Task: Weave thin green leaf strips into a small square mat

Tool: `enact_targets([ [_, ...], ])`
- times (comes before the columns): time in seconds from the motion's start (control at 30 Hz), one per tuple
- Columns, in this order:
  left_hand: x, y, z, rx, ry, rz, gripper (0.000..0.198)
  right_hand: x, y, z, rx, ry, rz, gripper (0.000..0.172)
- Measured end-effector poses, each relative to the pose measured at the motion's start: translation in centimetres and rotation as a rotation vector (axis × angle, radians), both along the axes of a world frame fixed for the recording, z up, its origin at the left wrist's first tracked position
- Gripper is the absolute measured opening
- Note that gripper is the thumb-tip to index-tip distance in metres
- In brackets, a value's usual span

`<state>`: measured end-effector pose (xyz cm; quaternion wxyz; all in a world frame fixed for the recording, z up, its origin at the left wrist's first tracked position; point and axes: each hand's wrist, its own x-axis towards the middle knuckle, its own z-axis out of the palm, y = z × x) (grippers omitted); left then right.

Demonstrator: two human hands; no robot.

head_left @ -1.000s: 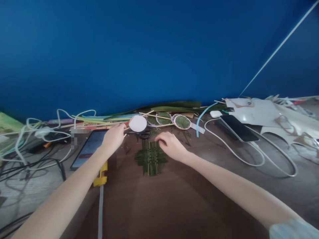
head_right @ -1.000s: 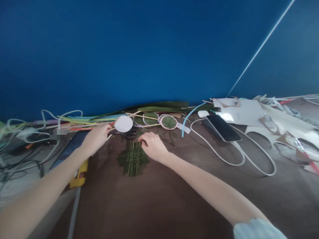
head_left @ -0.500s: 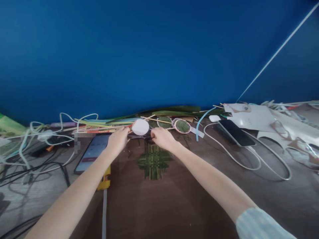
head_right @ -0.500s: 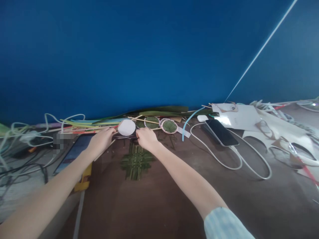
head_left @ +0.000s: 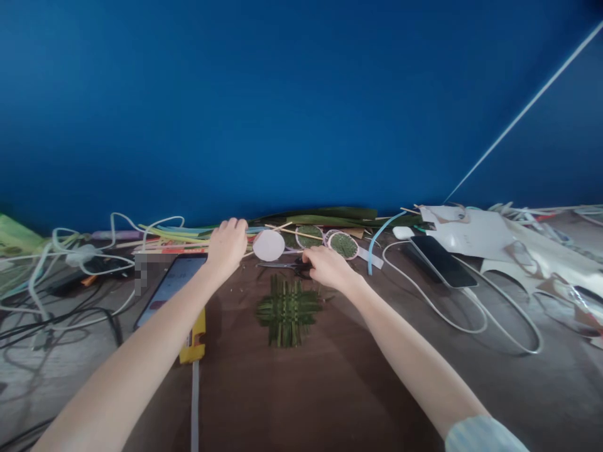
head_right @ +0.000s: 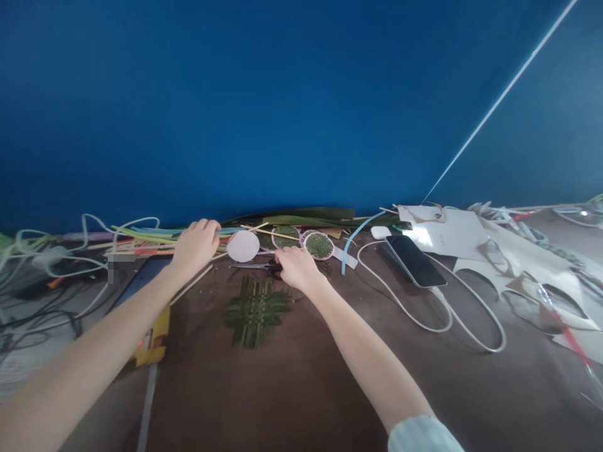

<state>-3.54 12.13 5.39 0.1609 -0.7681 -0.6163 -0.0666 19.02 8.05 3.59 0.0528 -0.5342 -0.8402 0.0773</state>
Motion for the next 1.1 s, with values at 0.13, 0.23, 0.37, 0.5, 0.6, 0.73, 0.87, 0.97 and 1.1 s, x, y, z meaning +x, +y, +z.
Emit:
enact_targets([
  [0.13,0.1,2.1,0.1,0.010,0.019,-0.015,0.033,-0.2,0.1,0.0,0.013,-0.014,0.000,0.020],
  [0.23,0.2,3.3,-0.2,-0.024,0.032,-0.039,0.029,-0.1,0.1,0.1,0.009,-0.018,0.001,0.019],
  [0.37,0.4,4.0,1.3,-0.003,0.008,-0.008,0.032,0.4,0.1,0.3,-0.021,-0.016,-0.023,0.021],
  [0.5,0.3,3.8,4.7,0.063,-0.047,0.030,0.038,1.0,0.0,0.8,-0.061,0.010,-0.057,0.027],
  [0.6,0.1,3.3,6.7,0.155,-0.181,0.051,0.037,2.4,0.2,1.4,-0.099,0.045,-0.089,0.028],
  [0.73,-0.3,2.8,7.5,0.241,-0.327,0.034,0.034,5.8,0.8,2.6,-0.180,0.128,-0.125,0.029],
  [0.87,-0.3,2.5,7.5,0.258,-0.452,-0.004,0.031,9.0,1.3,3.5,-0.162,0.526,-0.232,0.062],
  [0.97,0.1,2.1,7.8,0.284,-0.493,-0.031,0.031,9.5,1.8,3.3,-0.039,0.739,-0.297,0.074],
  [1.1,0.7,1.3,8.4,0.324,-0.505,-0.065,0.032,8.4,2.7,2.1,-0.138,1.019,-0.388,0.066],
])
